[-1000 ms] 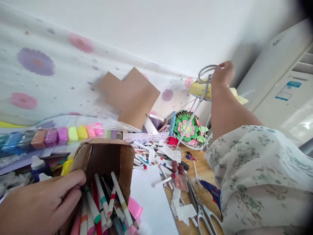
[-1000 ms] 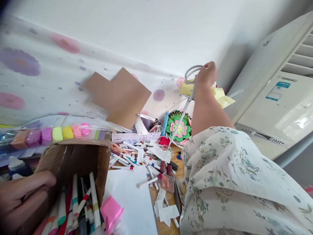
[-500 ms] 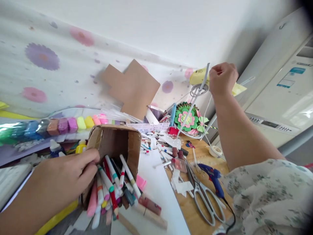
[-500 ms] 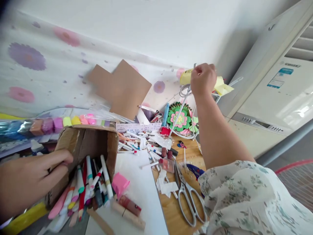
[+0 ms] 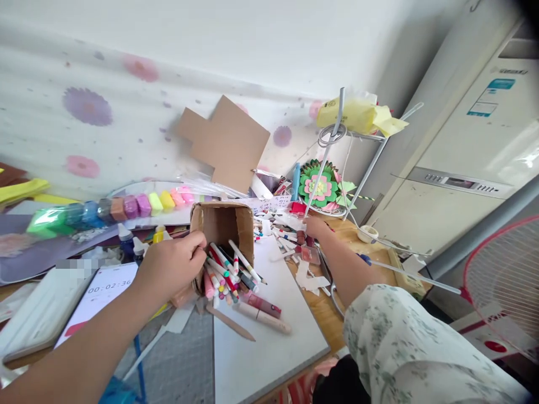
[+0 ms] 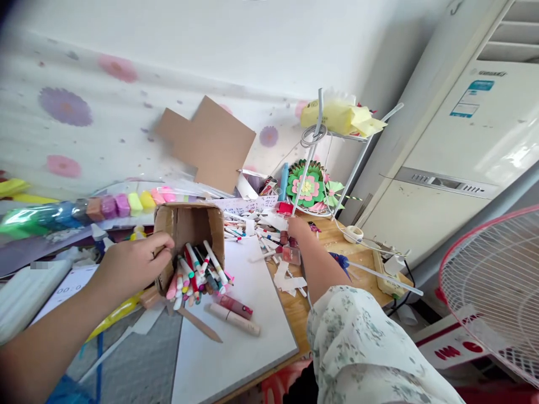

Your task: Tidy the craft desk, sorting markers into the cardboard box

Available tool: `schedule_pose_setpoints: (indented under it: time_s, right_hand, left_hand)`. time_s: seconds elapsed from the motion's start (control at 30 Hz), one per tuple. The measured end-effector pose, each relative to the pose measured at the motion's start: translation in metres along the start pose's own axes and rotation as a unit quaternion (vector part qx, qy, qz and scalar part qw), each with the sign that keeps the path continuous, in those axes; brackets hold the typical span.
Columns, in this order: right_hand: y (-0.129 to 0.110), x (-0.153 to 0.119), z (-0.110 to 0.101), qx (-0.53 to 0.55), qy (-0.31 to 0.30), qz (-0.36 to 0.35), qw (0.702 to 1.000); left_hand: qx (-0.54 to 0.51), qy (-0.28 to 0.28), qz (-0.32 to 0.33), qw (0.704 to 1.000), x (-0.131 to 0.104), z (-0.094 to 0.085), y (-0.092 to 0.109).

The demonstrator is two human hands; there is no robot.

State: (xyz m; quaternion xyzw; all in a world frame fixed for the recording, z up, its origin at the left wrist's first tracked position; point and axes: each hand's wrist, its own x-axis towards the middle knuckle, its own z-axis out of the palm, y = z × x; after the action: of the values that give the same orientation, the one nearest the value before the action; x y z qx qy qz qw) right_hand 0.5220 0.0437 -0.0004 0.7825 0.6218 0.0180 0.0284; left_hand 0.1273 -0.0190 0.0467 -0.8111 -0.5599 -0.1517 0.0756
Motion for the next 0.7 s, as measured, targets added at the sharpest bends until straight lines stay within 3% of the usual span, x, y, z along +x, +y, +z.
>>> schedule_pose_setpoints:
  time_s: [0.2,0.33,0.4,0.47,0.53,0.57,0.63,0.7]
  right_hand:
    - [0.008,-0.006,-0.008,-0.002,0.087,0.028,0.996]
    - [0.011,-0.043,-0.019,0.03,0.168,0.008,0.985]
    - [0.002,-0.079,-0.012,0.068,0.212,-0.056,0.973]
    - [-0.016,-0.121,0.002,0.135,0.261,-0.215,0.931]
    - [-0.036,-0.158,0.018,0.152,0.25,-0.378,0.878]
    - [-0.043,-0.169,0.024,0.149,0.215,-0.444,0.857]
    - [-0.047,-0.174,0.03,0.168,0.163,-0.48,0.846]
    - [-0.036,-0.156,0.029,0.195,0.141,-0.392,0.888]
  left_hand:
    - [0.003,-0.003,-0.018,1.0,0.003,0.001,-0.005]
    - [0.013,-0.011,-0.025,1.0,0.006,0.006,-0.007]
    - [0.012,-0.015,-0.036,0.999,0.007,0.006,-0.008]
    - [0.011,-0.024,-0.043,0.999,0.008,0.004,-0.01]
    - [0.013,-0.036,-0.055,0.998,0.008,0.002,-0.013]
    - [0.015,-0.038,-0.061,0.997,0.009,0.001,-0.014]
    - [0.018,-0.034,-0.076,0.996,0.01,0.0,-0.016]
    - [0.02,-0.033,-0.082,0.996,0.012,0.001,-0.017]
